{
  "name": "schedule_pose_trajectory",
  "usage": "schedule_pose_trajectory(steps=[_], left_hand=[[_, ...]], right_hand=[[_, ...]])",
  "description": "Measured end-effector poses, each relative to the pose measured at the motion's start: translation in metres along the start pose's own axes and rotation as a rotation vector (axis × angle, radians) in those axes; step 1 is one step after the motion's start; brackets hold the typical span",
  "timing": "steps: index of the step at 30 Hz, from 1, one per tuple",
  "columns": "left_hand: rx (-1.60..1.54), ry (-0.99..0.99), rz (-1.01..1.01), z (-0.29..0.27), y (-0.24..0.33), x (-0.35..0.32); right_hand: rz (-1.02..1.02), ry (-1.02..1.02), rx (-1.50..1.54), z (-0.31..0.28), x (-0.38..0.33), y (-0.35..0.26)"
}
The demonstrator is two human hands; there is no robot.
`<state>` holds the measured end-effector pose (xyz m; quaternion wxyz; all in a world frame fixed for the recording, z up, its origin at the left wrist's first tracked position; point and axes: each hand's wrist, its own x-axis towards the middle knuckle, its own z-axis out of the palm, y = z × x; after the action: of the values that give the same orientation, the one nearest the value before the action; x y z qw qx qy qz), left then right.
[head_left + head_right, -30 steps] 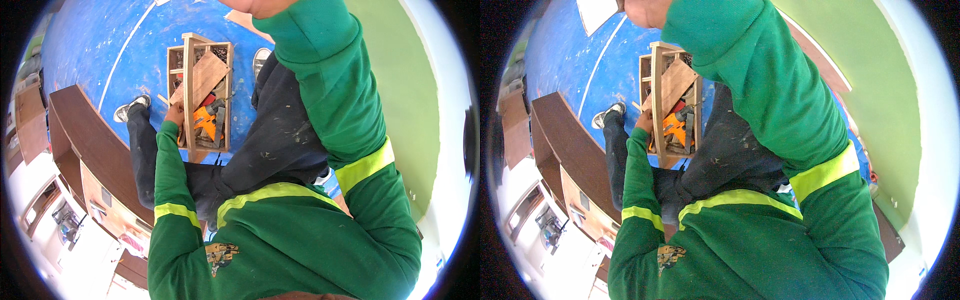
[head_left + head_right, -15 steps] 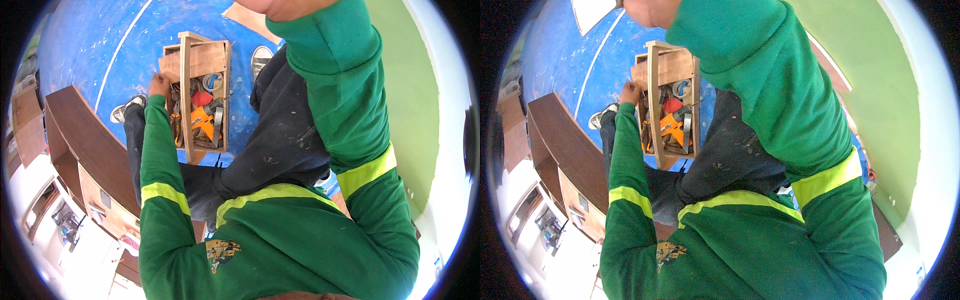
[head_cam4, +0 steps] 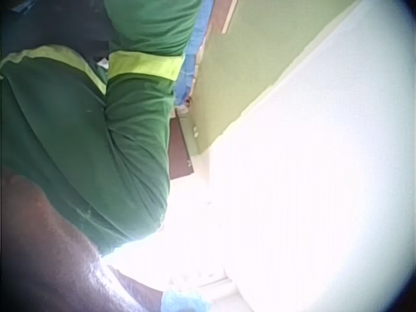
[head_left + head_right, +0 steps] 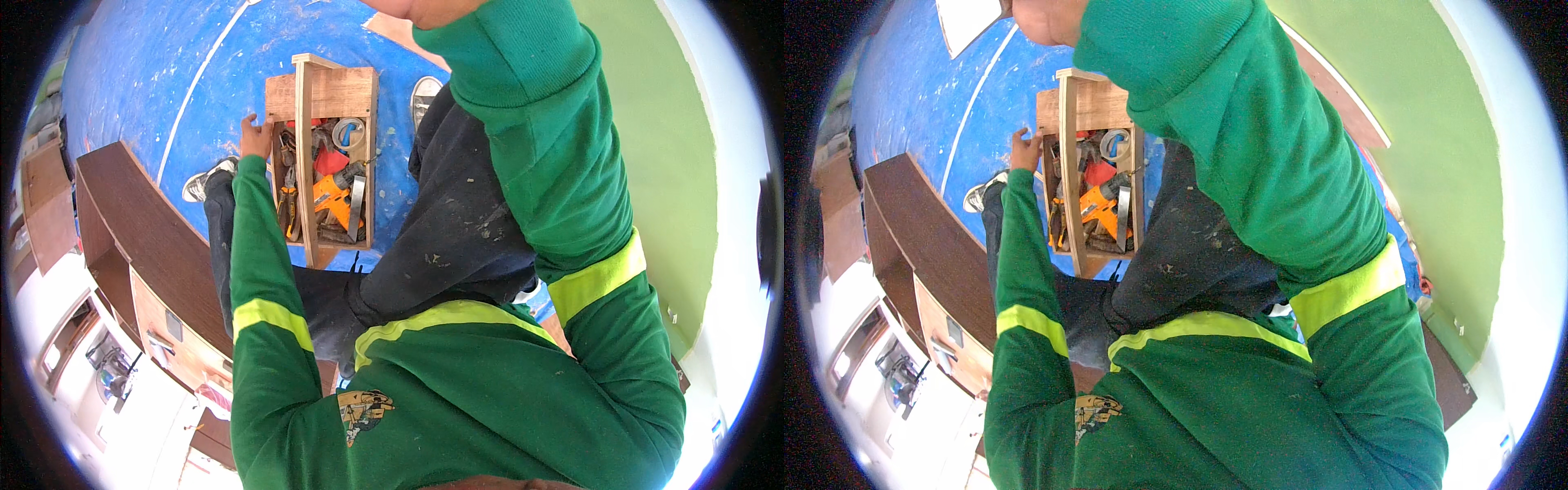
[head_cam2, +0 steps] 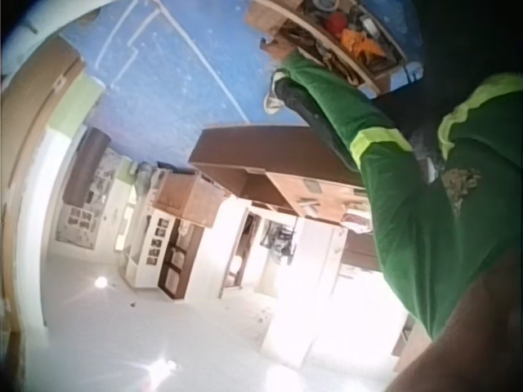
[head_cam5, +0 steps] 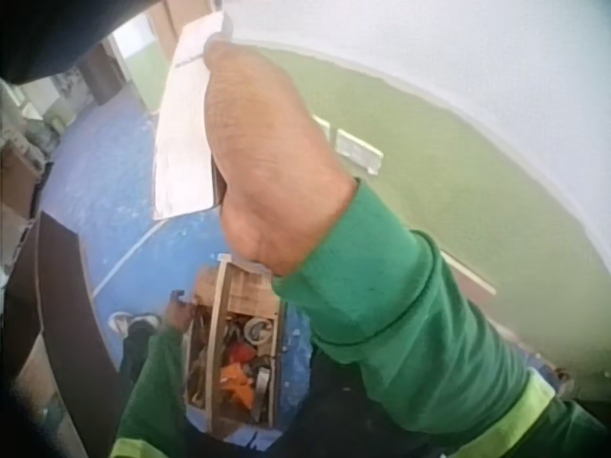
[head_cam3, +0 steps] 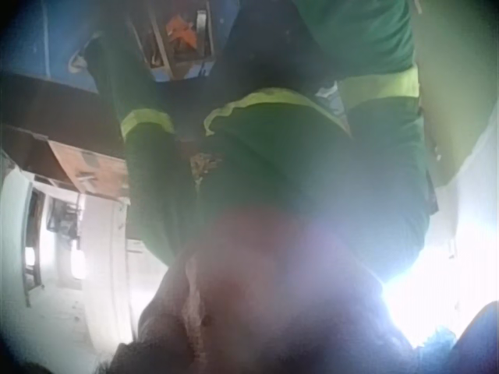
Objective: The person sits on the floor and assembles a small wooden box using a drill and other tools. They pick up pieces, align them, and fasten them together, occasionally standing to retrieve additional items.
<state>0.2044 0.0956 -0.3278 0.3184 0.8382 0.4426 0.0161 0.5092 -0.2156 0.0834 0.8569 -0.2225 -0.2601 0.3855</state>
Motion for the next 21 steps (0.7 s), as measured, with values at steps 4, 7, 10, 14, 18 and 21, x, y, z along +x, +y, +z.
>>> schedule_pose_trajectory(steps=[4, 7, 10, 14, 18, 21], left_hand=[[-0.153, -0.069, -0.028, -0.016, 0.033, -0.104], [-0.122, -0.141, -0.068, -0.033, 0.039, -0.176], [-0.234, -0.216, -0.083, -0.045, 0.041, -0.205], [-0.479, -0.089, -0.030, -0.070, 0.078, -0.214], [-1.098, -0.099, 0.013, -0.105, 0.140, -0.232], [-1.401, -0.170, 0.065, -0.110, 0.176, -0.243]], right_hand=[[0.017, 0.000, -0.011, 0.002, -0.001, 0.002], [0.050, 0.030, -0.058, 0.010, 0.003, 0.007], [0.075, 0.072, -0.214, 0.013, 0.017, 0.024], [0.256, 0.179, -0.477, 0.043, 0.008, 0.041], [0.459, 0.079, -0.905, 0.045, -0.008, 0.091], [0.597, -0.018, -0.915, 0.039, -0.054, 0.160]])
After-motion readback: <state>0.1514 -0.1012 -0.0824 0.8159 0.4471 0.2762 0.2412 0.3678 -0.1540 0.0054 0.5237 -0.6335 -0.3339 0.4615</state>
